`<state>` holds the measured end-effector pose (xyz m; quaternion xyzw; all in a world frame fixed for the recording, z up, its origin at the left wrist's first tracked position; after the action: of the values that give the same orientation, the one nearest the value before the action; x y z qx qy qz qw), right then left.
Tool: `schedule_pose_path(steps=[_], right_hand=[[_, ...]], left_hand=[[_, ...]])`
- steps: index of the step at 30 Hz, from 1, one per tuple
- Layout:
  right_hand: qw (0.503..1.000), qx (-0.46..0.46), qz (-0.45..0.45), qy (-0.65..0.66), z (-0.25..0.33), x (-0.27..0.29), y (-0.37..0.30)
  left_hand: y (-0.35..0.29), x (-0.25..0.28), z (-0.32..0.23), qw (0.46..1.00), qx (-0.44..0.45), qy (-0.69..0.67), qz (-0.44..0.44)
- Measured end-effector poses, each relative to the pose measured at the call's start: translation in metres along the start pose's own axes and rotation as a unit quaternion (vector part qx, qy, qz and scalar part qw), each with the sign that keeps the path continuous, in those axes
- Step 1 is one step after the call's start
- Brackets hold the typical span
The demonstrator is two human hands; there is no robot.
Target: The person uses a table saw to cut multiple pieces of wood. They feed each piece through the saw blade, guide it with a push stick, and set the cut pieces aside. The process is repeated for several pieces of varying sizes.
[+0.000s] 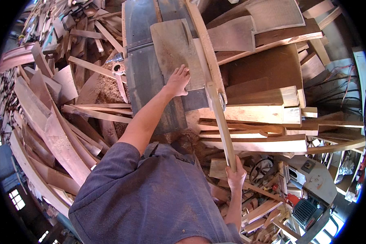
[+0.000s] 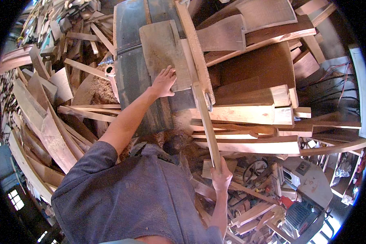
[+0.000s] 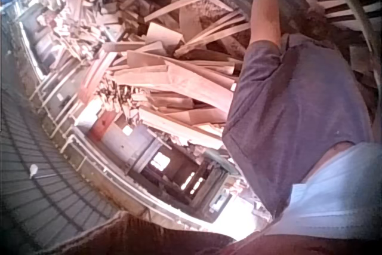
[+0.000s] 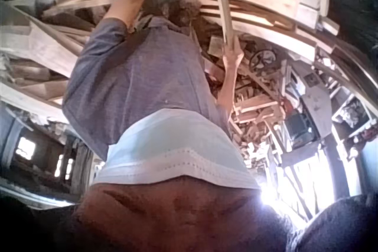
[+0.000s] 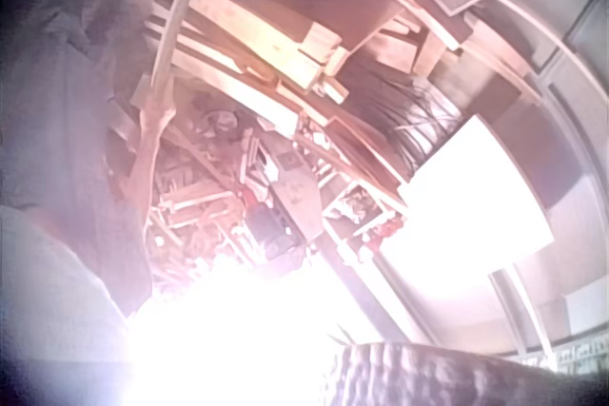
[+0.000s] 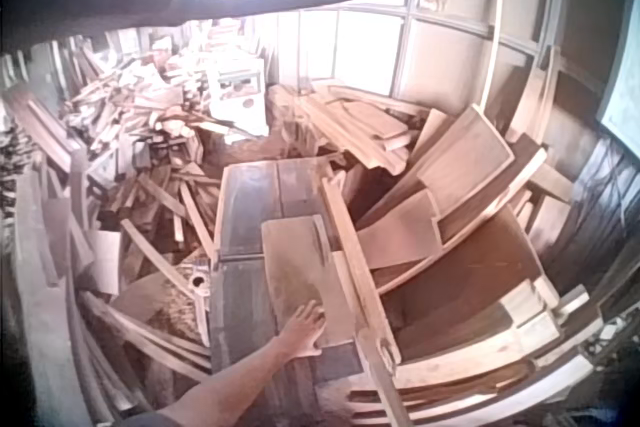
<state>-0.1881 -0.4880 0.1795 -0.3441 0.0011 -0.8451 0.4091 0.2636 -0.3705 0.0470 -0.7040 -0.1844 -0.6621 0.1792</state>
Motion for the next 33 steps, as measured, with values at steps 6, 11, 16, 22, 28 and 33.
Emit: schedule_pose_path(steps=[6,11,16,22,28,33], right_hand=[[0.999,-0.016,0.005,0.042,-0.003,-0.005,0.010],[0.999,-0.044,0.021,0.009,-0.012,-0.010,0.014],[0.999,0.054,-0.010,-0.002,0.011,-0.013,0.013],[1.000,0.020,-0.008,0.020,0.008,-0.018,0.020],[1.000,0.019,-0.015,0.013,0.022,-0.026,0.023],[0.999,0.047,-0.023,0.006,0.040,-0.033,0.028]], left_hand=[[0.001,0.006,0.002,1.000,0.012,-0.009,0.011],[0.004,0.004,0.004,1.000,0.009,-0.005,0.013],[0.006,0.003,0.007,0.999,0.000,0.017,0.029],[0.012,0.004,0.015,0.999,0.004,0.012,0.039],[0.015,0.009,0.022,1.000,0.010,0.001,-0.018],[0.021,0.007,0.030,1.000,0.006,0.006,-0.027]])
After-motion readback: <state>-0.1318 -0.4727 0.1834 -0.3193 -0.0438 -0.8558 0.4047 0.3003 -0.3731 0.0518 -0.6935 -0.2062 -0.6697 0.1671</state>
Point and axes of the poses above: each hand's wrist, its own y-axis towards the middle knuckle, its own x-axis out of the back of the hand, z = x × y, the point moved 10 cm from there along y, towards the middle knuckle, and after that the axes turned 11 degrees about y, right-handed, at the moved point
